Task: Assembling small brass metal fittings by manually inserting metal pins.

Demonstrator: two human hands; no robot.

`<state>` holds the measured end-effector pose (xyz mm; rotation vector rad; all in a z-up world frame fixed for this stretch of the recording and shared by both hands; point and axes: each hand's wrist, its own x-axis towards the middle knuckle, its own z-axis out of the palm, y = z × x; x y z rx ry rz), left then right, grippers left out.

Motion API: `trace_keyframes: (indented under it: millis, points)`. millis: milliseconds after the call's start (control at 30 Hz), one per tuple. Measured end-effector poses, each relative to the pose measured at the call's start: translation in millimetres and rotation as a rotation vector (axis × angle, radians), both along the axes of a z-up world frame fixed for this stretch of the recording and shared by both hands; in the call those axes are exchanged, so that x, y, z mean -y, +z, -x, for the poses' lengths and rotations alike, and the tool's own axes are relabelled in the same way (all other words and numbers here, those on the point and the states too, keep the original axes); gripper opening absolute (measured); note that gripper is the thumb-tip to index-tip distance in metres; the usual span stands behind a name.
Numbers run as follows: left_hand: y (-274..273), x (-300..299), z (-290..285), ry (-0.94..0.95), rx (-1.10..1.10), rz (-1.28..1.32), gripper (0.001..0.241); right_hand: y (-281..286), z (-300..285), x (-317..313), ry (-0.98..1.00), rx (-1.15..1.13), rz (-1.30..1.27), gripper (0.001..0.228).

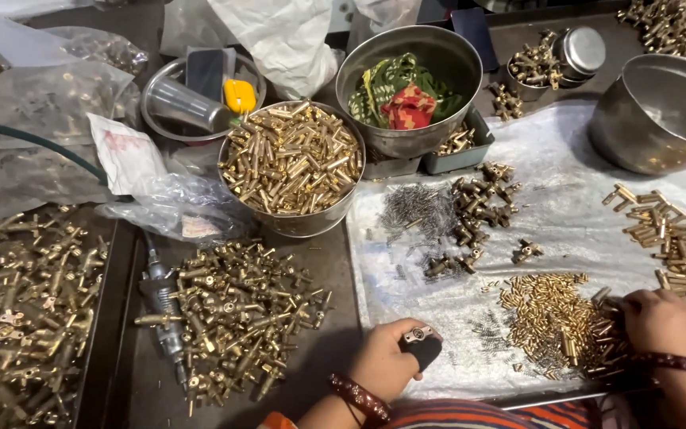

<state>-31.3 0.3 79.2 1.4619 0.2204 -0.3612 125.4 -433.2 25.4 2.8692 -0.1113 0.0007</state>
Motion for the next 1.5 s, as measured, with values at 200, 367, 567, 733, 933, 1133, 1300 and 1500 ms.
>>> trace_keyframes:
  millis: [200, 367, 567, 733, 933, 1133, 1300, 1500]
  points:
    - [-12.9, -3.8, 1.7, 0.005, 0.009, 0.051, 0.026, -9.9, -40.7, 22.4, 0.02, -0.223, -0.019, 0.03]
    - [-30.7, 6.3, -16.6, 0.001, 0.266, -0.119, 0.022, 2.1, -57.4, 14.4, -0.089, -0.455, -0.089, 0.036]
    - [-61.9, 32.9, -26.6, -0.181, 0.301, -0.062, 0.036, 11.9, -51.8, 0.6, -0.039, -0.545, -0.068, 0.038]
    - [-92.7, 33.6, -28.6, -0.251, -0.014, 0.16, 0.038, 66.3, -5.7, -90.3, -0.069, -0.315, -0.334, 0.037]
    - [-72.7, 27.9, -32.4, -0.204, -0.083, 0.199, 0.016, 38.9, 49.1, -188.2, 0.119, -0.506, -1.368, 0.032]
    - [-69.9, 24.8, -24.9, -0.188, -0.04, 0.176, 0.017, 4.5, 60.0, -202.1, -0.086, -0.58, -1.634, 0.017]
    - [-71.8, 24.0, -24.0, -0.11, -0.002, 0.261, 0.017, -13.5, 57.8, -184.0, -0.076, -0.473, -1.623, 0.02]
    - [-70.4, 24.9, -24.5, -0.074, 0.0, 0.217, 0.017, 30.7, 56.4, -191.1, 0.072, -0.735, -1.42, 0.041]
